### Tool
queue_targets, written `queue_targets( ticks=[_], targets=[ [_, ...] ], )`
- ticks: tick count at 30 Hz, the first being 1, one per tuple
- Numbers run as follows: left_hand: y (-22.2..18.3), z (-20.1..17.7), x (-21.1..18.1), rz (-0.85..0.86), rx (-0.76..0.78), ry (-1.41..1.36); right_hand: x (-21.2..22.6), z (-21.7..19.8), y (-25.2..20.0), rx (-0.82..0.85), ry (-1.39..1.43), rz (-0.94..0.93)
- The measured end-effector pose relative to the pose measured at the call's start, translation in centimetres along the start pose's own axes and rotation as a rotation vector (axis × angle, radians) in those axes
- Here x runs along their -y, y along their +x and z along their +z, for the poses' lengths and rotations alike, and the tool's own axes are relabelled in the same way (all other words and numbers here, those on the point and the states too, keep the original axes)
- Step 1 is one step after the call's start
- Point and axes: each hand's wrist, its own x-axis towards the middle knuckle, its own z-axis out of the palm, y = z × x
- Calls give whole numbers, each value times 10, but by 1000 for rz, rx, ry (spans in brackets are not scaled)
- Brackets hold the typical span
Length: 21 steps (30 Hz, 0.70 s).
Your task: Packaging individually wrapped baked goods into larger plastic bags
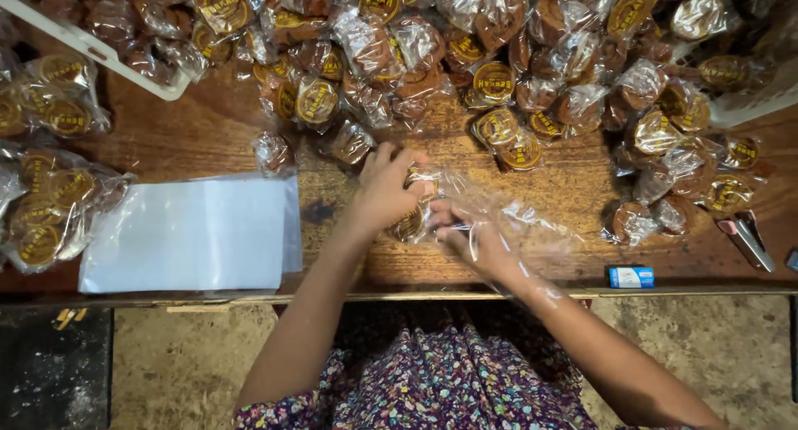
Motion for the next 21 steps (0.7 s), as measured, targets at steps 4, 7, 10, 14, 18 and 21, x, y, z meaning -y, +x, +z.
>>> queue_targets(
  ticks=[4, 7, 10, 14, 18, 21],
  targets=[
    [-12, 21, -28, 7, -37, 217, 4, -11, -3, 88, -171, 58],
    [-14, 40, -27, 60, -352, 572, 25, -23, -10, 217, -427, 157],
    [-16, 42, -23, 121, -440, 646, 53, -55, -31, 421, -137, 163],
    [-14, 39, -23, 228, -577, 711, 64, -128, -73, 234, -219, 490],
    [-9, 26, -21, 113, -315, 849, 100, -162, -101, -389, -1133, 646],
    [-9, 29, -23, 14, -49, 1235, 49, -206, -121, -675, -1459, 209]
  ],
)
